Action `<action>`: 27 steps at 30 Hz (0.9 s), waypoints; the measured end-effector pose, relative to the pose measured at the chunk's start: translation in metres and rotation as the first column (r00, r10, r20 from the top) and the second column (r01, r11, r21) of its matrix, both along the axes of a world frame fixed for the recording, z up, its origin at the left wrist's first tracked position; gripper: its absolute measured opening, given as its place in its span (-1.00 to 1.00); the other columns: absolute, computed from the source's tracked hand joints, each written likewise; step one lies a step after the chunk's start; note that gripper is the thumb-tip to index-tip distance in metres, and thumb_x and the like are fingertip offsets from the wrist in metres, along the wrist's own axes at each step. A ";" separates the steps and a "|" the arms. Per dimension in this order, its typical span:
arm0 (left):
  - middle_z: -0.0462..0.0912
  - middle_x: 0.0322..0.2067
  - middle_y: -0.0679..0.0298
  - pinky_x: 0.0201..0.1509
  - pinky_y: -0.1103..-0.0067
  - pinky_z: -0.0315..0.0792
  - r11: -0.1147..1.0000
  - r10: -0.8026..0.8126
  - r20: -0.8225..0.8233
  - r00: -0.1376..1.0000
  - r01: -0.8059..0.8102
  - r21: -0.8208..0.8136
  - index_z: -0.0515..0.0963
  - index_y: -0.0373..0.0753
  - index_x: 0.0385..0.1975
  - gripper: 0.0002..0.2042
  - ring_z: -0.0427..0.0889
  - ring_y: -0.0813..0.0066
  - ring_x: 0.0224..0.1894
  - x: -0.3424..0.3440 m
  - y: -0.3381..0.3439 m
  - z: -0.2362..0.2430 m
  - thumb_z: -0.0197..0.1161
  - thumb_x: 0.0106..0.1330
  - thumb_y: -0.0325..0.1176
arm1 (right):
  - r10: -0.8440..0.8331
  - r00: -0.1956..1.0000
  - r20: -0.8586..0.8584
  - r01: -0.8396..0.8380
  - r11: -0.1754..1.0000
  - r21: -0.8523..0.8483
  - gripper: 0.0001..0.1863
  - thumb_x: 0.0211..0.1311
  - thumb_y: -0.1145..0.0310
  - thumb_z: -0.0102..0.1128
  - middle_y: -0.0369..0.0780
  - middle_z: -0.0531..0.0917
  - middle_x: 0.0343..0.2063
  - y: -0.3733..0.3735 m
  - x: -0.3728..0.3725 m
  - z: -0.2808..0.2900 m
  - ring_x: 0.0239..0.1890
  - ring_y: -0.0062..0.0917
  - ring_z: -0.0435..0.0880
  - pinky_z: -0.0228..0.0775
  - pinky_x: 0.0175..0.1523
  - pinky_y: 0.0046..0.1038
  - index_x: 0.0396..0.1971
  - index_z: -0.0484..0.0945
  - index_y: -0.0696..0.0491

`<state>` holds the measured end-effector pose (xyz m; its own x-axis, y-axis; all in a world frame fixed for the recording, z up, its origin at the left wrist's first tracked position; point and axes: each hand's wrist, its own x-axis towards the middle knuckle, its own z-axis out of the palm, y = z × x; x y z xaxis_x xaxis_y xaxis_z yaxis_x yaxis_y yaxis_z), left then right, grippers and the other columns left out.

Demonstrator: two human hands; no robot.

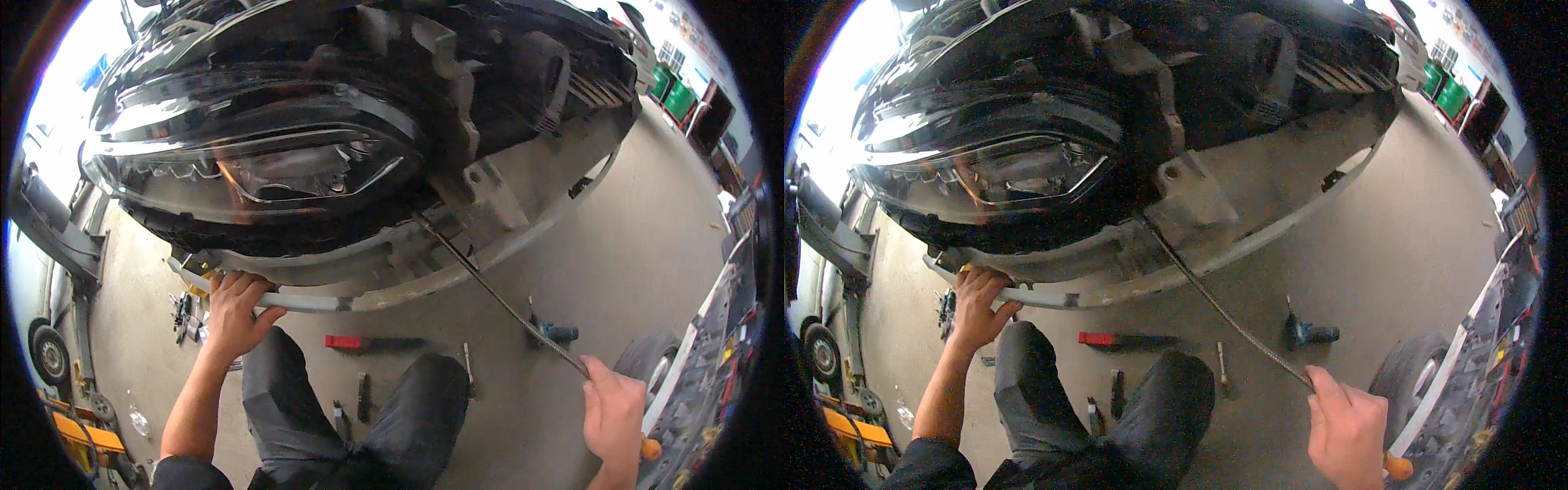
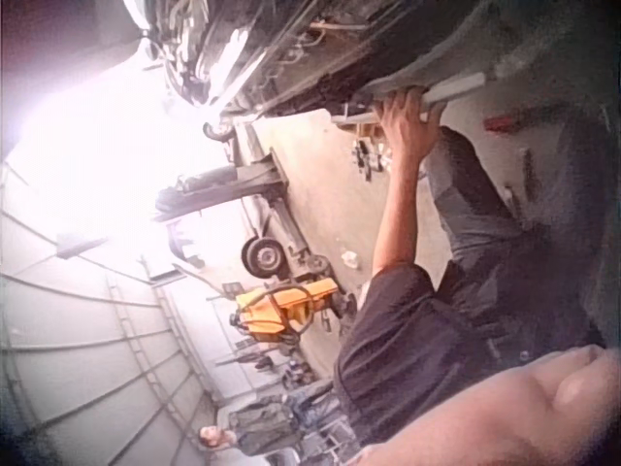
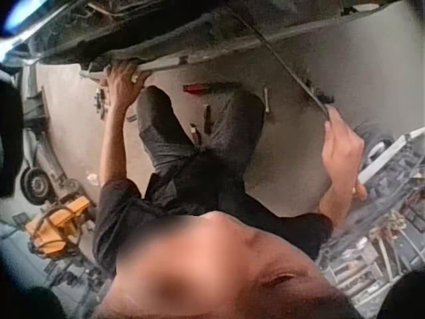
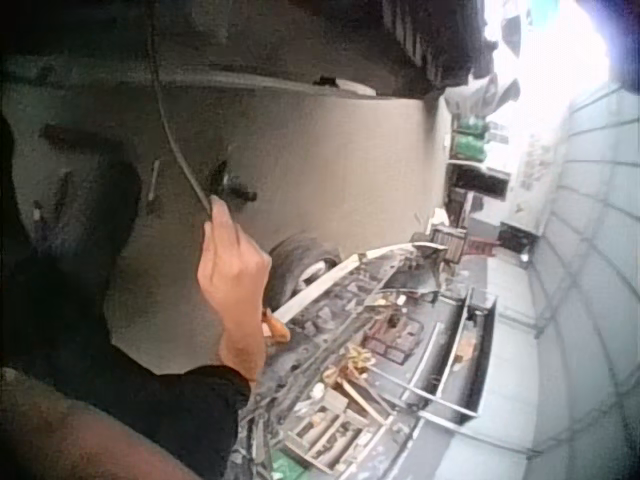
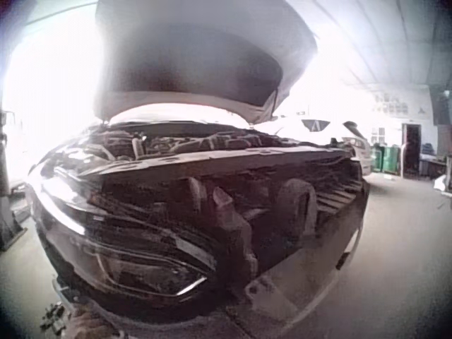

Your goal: The person uses a portable work light and a screwdriver to pry and remove the front bumper cover of a white car. They then use a cordless drill to remove fasteners and detach the bumper, exposing the front frame and engine bay.

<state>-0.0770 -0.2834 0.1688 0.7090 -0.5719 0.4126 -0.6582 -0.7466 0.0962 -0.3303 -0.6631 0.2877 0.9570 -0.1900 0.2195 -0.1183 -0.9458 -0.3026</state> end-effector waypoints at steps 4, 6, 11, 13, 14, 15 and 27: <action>0.60 -0.25 0.23 0.06 0.30 0.23 0.999 -0.002 -0.031 1.000 0.001 -0.033 0.60 -0.20 -0.30 -0.64 0.49 0.18 -0.11 0.002 0.004 -0.004 0.38 -0.02 -0.09 | 0.026 0.995 -0.094 -0.027 1.000 -0.004 -0.70 0.05 0.54 0.05 0.02 0.55 -0.55 -0.002 0.010 0.018 -0.50 -0.06 0.55 0.35 -0.37 -0.26 -0.16 0.53 0.24; 0.60 -0.25 0.22 0.07 0.30 0.23 0.999 0.002 -0.008 1.000 -0.002 -0.033 0.60 -0.20 -0.31 -0.64 0.49 0.18 -0.11 0.003 0.004 -0.006 0.37 -0.02 -0.08 | 0.063 0.997 -0.051 -0.066 0.996 -0.060 -0.70 0.07 0.54 0.04 0.04 0.56 -0.53 -0.002 0.015 0.023 -0.49 -0.03 0.55 0.37 -0.35 -0.26 -0.15 0.52 0.25; 0.60 -0.25 0.20 0.01 0.32 0.23 1.000 -0.003 -0.010 1.000 0.003 -0.024 0.60 -0.19 -0.30 -0.63 0.49 0.18 -0.12 0.004 0.010 -0.006 0.37 -0.02 -0.07 | 0.061 0.996 -0.057 -0.066 0.993 -0.097 -0.71 0.17 0.49 0.00 0.04 0.56 -0.53 0.003 0.021 0.030 -0.53 -0.07 0.53 0.36 -0.36 -0.28 -0.12 0.51 0.28; 0.60 -0.25 0.20 0.02 0.32 0.23 0.999 0.000 -0.018 1.000 -0.001 -0.043 0.59 -0.19 -0.31 -0.63 0.49 0.18 -0.11 0.003 0.009 -0.008 0.37 -0.02 -0.07 | 0.050 0.998 -0.045 -0.054 0.993 -0.106 -0.71 0.22 0.47 -0.03 0.00 0.53 -0.58 0.000 0.010 0.014 -0.60 -0.17 0.50 0.32 -0.42 -0.32 -0.12 0.50 0.28; 0.60 -0.25 0.20 0.02 0.32 0.23 0.999 0.004 -0.024 1.000 -0.005 -0.050 0.59 -0.20 -0.31 -0.63 0.49 0.17 -0.11 0.003 0.009 -0.008 0.37 -0.02 -0.07 | 0.013 0.998 -0.067 -0.016 0.999 -0.048 -0.71 0.24 0.45 -0.04 -0.04 0.49 -0.61 0.001 0.007 0.007 -0.62 -0.26 0.46 0.28 -0.45 -0.35 -0.12 0.50 0.29; 0.60 -0.24 0.20 0.03 0.31 0.23 0.998 -0.004 -0.007 1.000 0.004 -0.055 0.59 -0.20 -0.32 -0.63 0.49 0.17 -0.10 0.004 0.007 -0.008 0.37 -0.02 -0.07 | -0.029 0.995 -0.092 0.030 0.999 0.009 -0.71 0.26 0.44 -0.06 -0.07 0.46 -0.65 0.001 0.002 -0.001 -0.65 -0.34 0.42 0.24 -0.48 -0.38 -0.12 0.50 0.29; 0.53 -0.21 0.14 -0.05 0.29 0.34 0.951 -0.064 0.003 0.998 0.062 -0.301 0.46 -0.26 -0.19 -0.62 0.51 0.12 -0.15 -0.053 -0.009 -0.135 0.35 -0.06 -0.38 | -0.146 0.989 -0.018 0.147 0.982 0.115 -0.75 0.28 0.42 -0.03 -0.04 0.49 -0.58 0.014 -0.002 -0.068 -0.55 -0.23 0.50 0.29 -0.41 -0.34 -0.20 0.47 0.31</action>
<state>-0.1298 -0.2927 0.0334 0.6787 -0.4653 0.5682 -0.7017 -0.6393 0.3146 -0.3323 -0.6492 0.2193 0.9187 -0.3520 0.1792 -0.2564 -0.8766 -0.4073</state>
